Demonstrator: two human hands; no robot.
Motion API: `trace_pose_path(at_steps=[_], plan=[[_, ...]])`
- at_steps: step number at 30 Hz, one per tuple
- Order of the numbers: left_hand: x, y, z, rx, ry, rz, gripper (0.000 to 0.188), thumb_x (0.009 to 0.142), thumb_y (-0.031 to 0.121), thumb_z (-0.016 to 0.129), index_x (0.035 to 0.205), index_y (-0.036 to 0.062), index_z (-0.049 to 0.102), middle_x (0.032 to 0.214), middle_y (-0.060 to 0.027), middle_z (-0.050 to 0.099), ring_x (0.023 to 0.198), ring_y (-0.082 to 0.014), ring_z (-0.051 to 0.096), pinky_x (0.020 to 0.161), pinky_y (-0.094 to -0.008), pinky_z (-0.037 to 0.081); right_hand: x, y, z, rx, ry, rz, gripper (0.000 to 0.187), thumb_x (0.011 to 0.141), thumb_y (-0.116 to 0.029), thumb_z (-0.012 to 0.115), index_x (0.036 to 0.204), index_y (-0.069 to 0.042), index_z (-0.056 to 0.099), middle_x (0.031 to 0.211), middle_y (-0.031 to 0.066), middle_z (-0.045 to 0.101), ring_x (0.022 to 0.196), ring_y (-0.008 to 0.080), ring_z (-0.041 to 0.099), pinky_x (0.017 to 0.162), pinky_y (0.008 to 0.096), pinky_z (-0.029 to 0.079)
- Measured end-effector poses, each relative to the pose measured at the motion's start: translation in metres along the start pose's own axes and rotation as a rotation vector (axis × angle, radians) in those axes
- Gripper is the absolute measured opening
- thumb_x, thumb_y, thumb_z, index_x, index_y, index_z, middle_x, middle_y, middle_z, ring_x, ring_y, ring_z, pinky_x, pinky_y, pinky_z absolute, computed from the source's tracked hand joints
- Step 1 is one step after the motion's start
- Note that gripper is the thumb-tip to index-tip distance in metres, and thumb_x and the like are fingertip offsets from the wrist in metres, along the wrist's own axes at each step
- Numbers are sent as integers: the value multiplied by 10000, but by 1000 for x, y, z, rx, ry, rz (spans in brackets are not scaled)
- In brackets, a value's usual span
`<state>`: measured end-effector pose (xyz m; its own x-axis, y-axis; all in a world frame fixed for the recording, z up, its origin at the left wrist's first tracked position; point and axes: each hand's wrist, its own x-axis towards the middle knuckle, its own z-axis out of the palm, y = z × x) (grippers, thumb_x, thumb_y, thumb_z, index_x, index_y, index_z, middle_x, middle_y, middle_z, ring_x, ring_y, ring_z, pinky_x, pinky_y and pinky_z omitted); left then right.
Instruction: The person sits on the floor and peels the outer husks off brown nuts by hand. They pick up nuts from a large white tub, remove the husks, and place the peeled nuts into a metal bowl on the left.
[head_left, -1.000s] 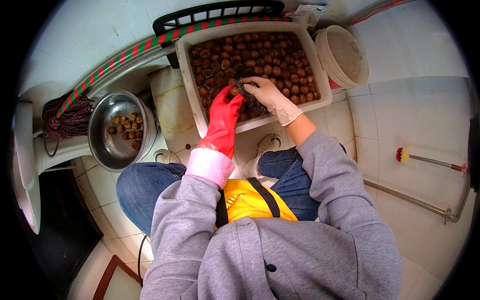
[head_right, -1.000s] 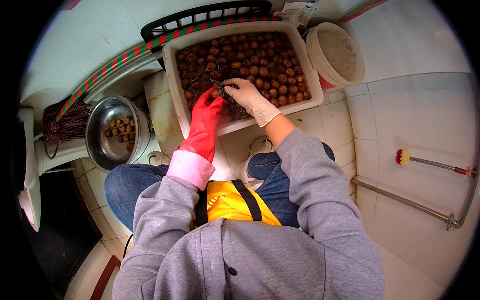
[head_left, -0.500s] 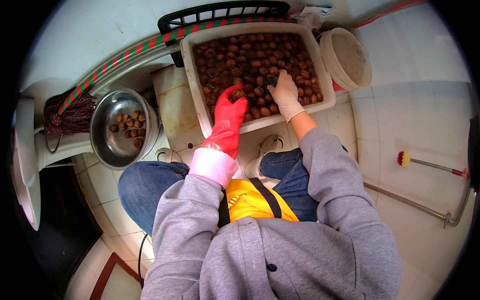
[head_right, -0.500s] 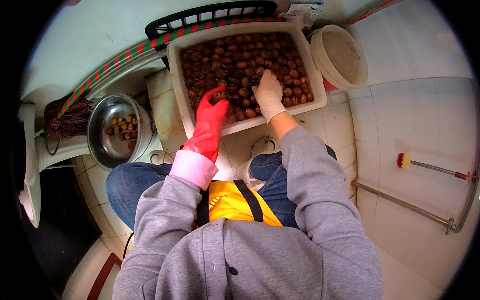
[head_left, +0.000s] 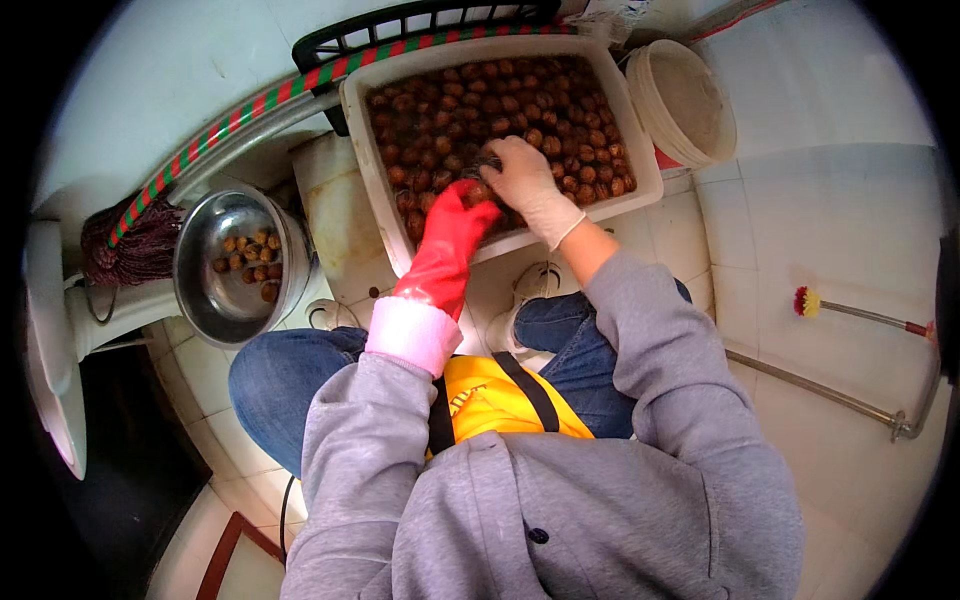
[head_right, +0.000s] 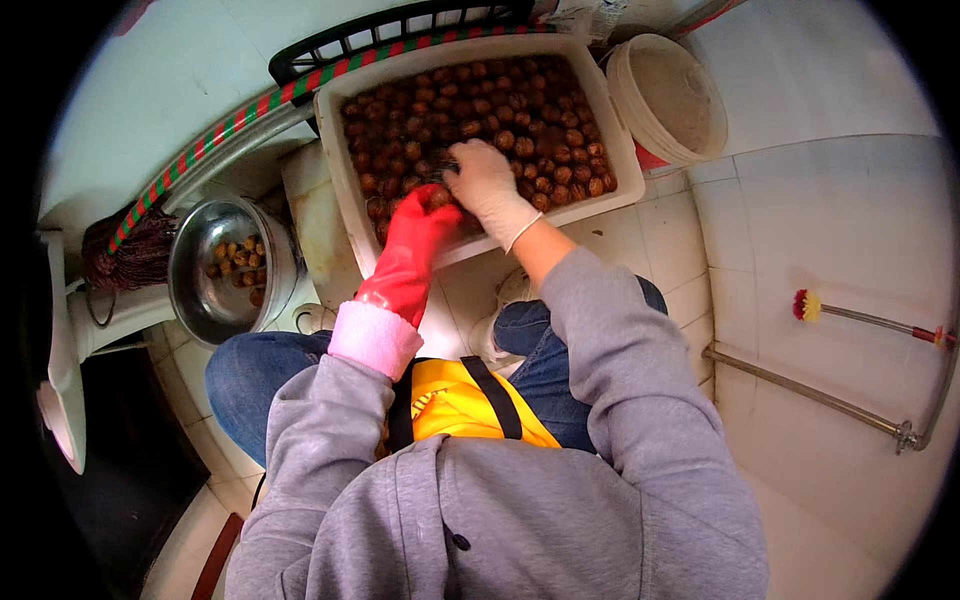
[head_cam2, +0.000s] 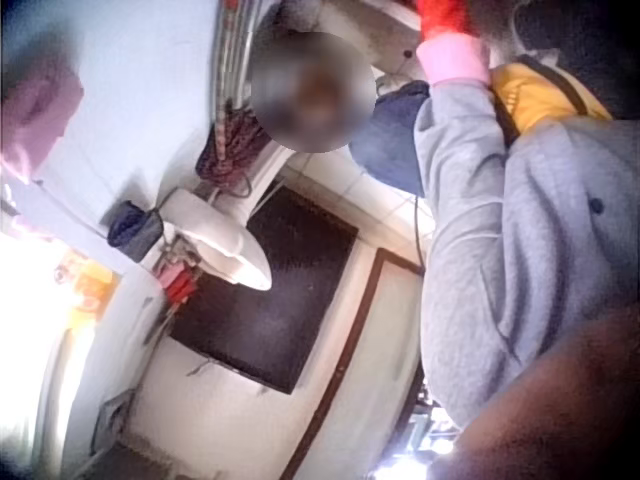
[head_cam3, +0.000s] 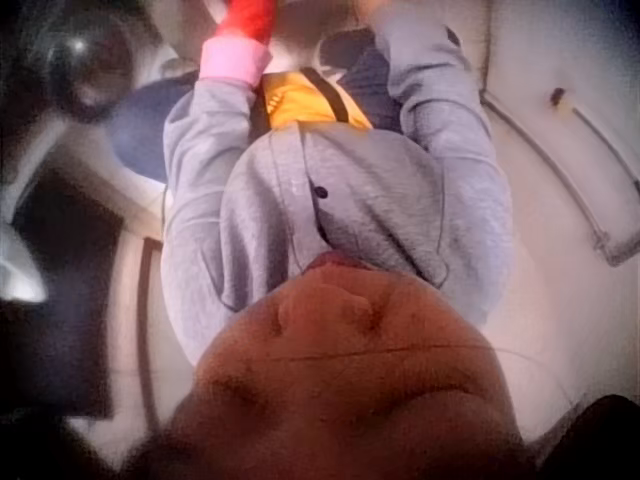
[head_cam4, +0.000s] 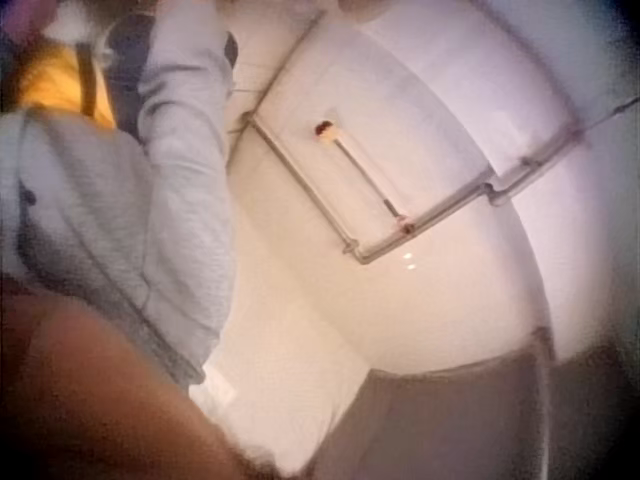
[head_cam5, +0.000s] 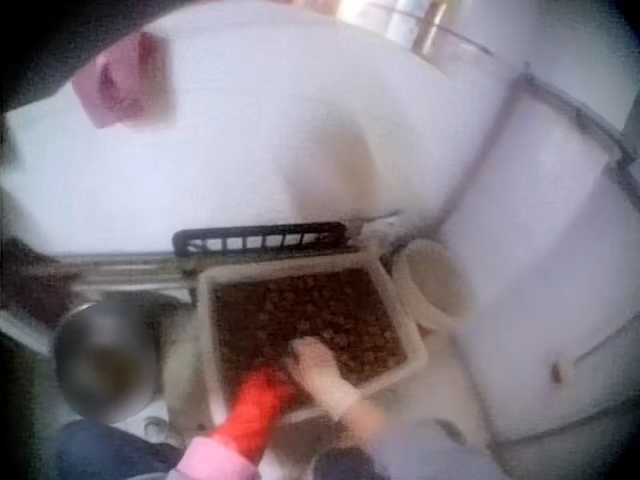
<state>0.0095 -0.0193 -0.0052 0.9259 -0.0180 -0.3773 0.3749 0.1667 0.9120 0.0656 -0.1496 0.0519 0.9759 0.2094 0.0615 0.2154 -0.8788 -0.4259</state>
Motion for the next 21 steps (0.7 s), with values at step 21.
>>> trace_pose_path(at_steps=[21], plan=[[-21,48,-23,-392,-167,-156,604,824,29,589,1398,172,466,1099,-108,683,827,-140,659,698,-259,493,-9,30,3,-392,-116,316,500,832,-224,681,1275,-64,516,1100,197,609,1041,395,586,869,439,500]])
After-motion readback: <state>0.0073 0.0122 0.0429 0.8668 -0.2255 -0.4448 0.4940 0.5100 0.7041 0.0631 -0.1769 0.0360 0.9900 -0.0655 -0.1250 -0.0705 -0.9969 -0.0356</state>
